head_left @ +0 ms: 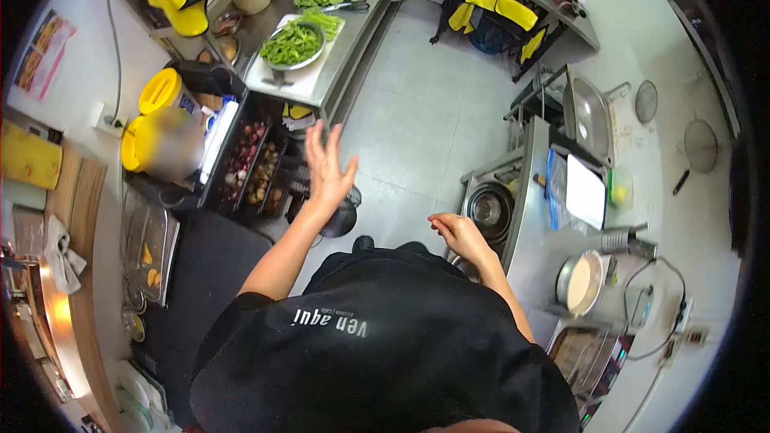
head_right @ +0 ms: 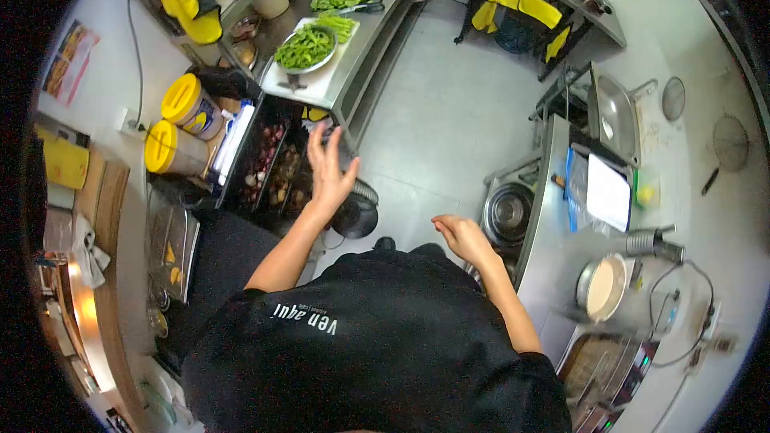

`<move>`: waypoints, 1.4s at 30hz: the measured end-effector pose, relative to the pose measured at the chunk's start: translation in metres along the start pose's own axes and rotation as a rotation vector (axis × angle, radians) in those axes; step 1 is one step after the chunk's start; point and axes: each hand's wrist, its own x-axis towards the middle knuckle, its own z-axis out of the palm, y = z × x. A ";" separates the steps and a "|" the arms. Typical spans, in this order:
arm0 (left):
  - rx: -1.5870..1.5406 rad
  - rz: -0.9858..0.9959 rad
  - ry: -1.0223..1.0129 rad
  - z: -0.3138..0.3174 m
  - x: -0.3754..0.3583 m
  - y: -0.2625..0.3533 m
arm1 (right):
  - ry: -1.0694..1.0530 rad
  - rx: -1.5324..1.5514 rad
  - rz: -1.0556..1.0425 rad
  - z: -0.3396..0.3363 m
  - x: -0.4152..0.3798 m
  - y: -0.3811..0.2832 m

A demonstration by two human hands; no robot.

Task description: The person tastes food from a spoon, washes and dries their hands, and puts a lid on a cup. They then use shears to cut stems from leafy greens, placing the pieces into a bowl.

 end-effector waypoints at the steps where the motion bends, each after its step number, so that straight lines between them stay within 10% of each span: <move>1: -0.043 0.031 0.002 0.019 0.030 0.008 | 0.053 -0.029 -0.004 -0.017 0.022 0.011; 11: -0.053 -0.092 0.038 0.203 0.243 -0.004 | -0.036 0.107 0.092 -0.217 0.257 0.149; 17: -0.085 -0.271 0.194 0.245 0.337 -0.021 | -0.057 -0.066 -0.361 -0.296 0.490 0.122; 26: -0.209 -0.810 0.330 0.271 0.410 -0.089 | -0.232 -0.293 -0.829 -0.200 0.786 0.068; 35: -0.054 -0.774 0.437 0.318 0.536 -0.185 | -0.696 -0.577 -0.903 -0.165 0.900 0.066; 40: -0.989 -1.280 0.490 0.354 0.626 -0.255 | -0.879 -0.533 -0.886 -0.130 0.937 0.074; 42: -1.088 -1.332 0.602 0.366 0.641 -0.270 | -0.580 -0.368 -1.327 -0.114 0.949 0.087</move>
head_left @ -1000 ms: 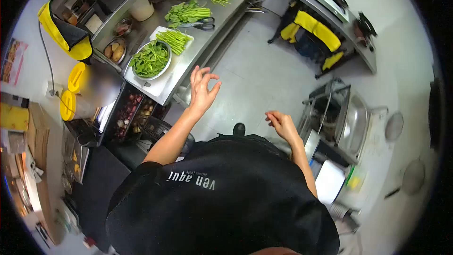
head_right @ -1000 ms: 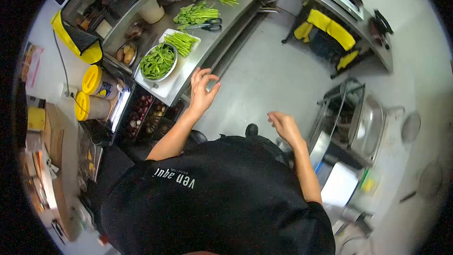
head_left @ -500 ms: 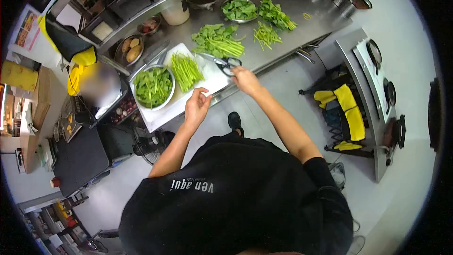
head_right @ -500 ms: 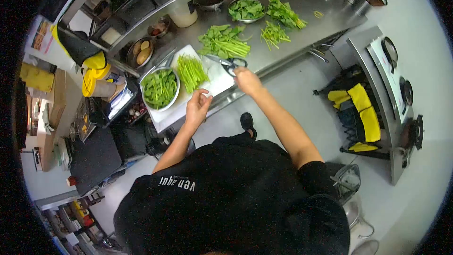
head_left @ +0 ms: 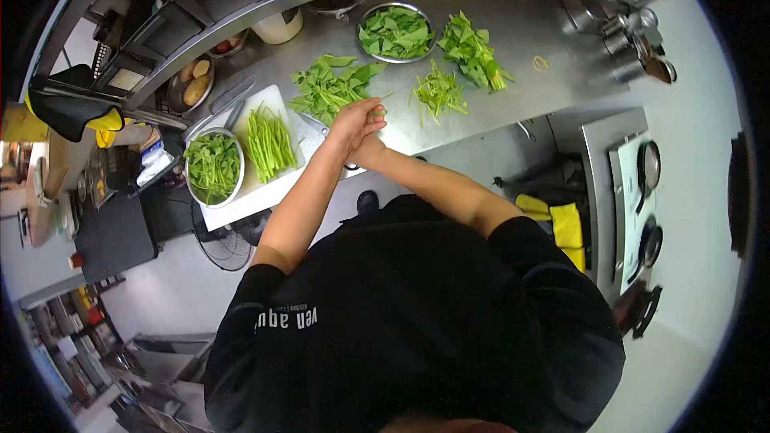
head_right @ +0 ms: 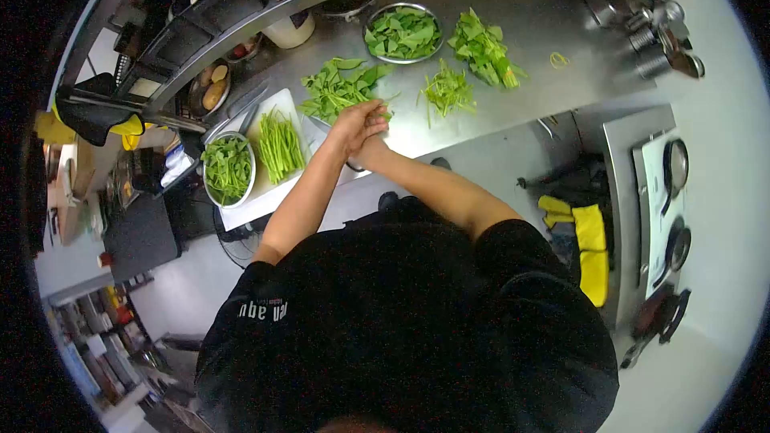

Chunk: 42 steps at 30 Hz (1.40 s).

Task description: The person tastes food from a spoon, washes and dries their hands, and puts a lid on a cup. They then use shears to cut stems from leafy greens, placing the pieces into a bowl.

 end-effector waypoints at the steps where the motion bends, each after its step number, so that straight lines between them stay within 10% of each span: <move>1: -0.126 -0.035 0.031 0.009 0.010 0.006 | -0.003 0.002 -0.030 0.014 0.006 0.011; 3: -0.081 0.077 0.141 0.037 -0.017 0.037 | -0.180 0.228 -0.169 0.038 0.007 0.028; 7: 0.206 0.525 0.349 0.049 -0.064 0.073 | -0.787 1.002 0.310 -0.074 0.020 0.026; 13: -0.131 0.654 0.777 0.073 -0.075 0.041 | -0.826 1.558 0.398 -0.153 -0.014 0.098; 16: 0.381 0.496 0.836 0.062 -0.028 -0.016 | -0.883 1.686 0.485 -0.174 -0.044 0.191; 17: 0.531 0.161 0.708 0.070 -0.005 -0.013 | -0.891 1.710 0.434 -0.181 -0.046 0.213; 25: 1.162 -0.037 0.841 0.065 0.075 -0.020 | -0.659 1.393 0.393 -0.269 -0.054 0.179; 31: 0.972 0.045 0.920 0.044 0.078 -0.033 | -0.499 1.316 0.168 -0.272 -0.079 0.203; 42: 0.296 0.403 0.611 0.056 0.014 0.026 | -0.360 1.287 0.424 -0.254 -0.084 0.207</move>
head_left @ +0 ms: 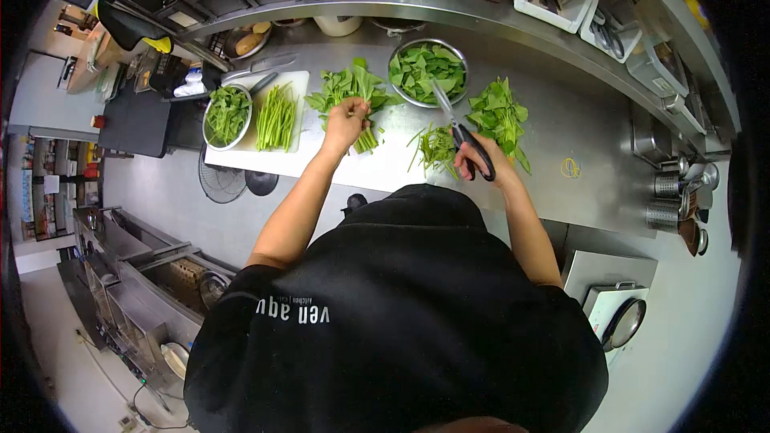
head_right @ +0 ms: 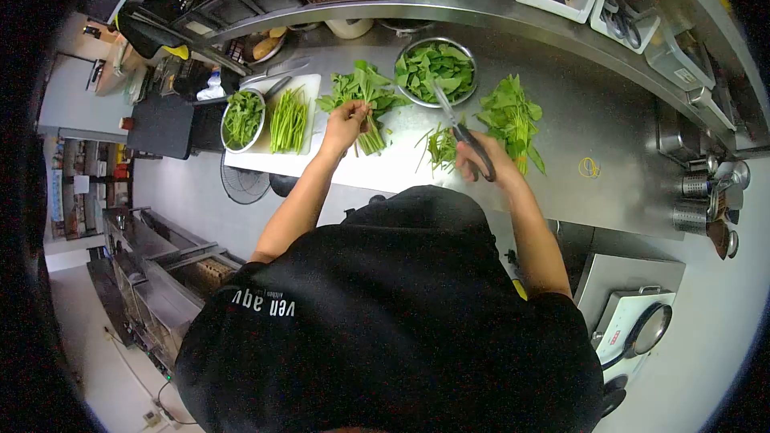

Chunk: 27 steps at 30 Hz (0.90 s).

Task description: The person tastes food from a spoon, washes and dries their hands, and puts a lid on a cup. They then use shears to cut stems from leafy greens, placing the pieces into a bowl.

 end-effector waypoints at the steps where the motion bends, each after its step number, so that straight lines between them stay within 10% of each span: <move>1: -0.053 0.070 0.025 0.006 0.005 0.006 | -0.027 -0.020 -0.023 0.001 0.005 0.001; 7: 0.414 0.757 0.004 0.077 0.051 0.035 | 0.031 0.044 -0.150 0.001 0.013 -0.012; 11: 0.696 0.839 -0.285 0.108 0.079 0.025 | 0.204 0.089 -0.175 -0.009 -0.003 -0.004; 15: 0.714 0.680 -0.157 0.127 0.114 -0.002 | 0.351 0.187 -0.162 -0.004 -0.027 0.012; 16: 0.770 0.390 -0.241 0.128 0.115 0.004 | 0.344 0.203 -0.156 -0.001 -0.033 0.016; 24: 0.527 0.808 0.011 0.115 0.095 0.031 | 0.276 -0.037 -0.052 0.011 -0.037 0.024; 27: 0.422 0.559 -0.005 0.105 0.085 0.050 | 0.265 -0.073 -0.011 0.010 -0.016 0.017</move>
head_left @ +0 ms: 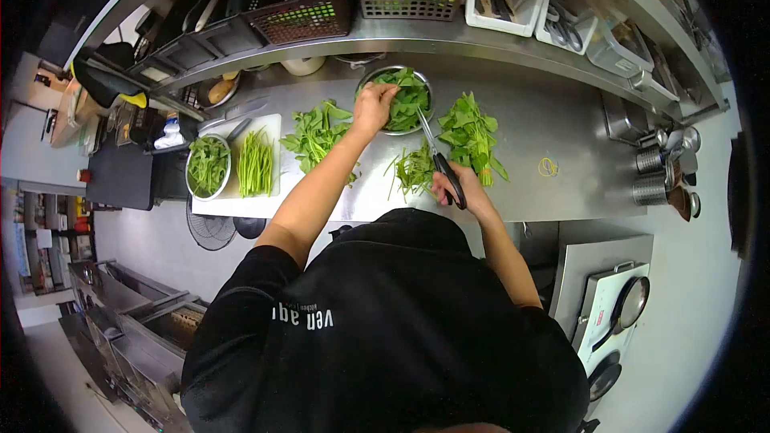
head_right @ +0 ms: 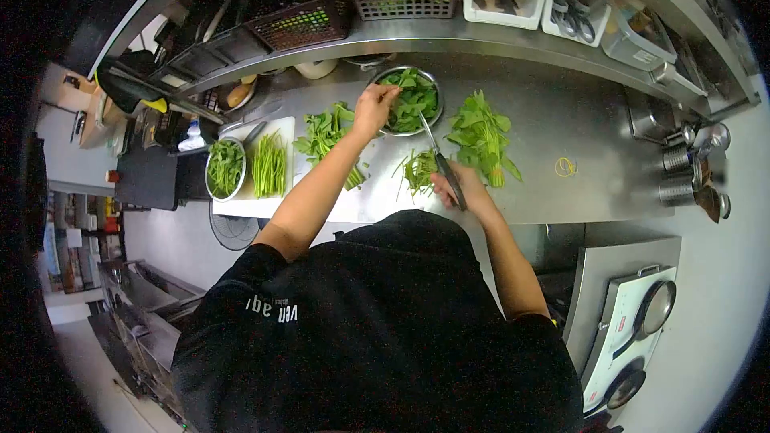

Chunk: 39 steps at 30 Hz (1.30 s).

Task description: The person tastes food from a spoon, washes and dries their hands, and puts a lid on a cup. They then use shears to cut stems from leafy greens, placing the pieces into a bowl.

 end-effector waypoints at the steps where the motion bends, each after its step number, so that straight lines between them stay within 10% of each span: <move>1: -0.078 -0.032 -0.023 -0.002 0.002 -0.005 | -0.013 -0.021 0.004 0.003 0.009 -0.005; 39: -0.329 -0.217 -0.245 -0.024 0.013 -0.029 | -0.032 -0.128 0.084 0.016 0.063 -0.032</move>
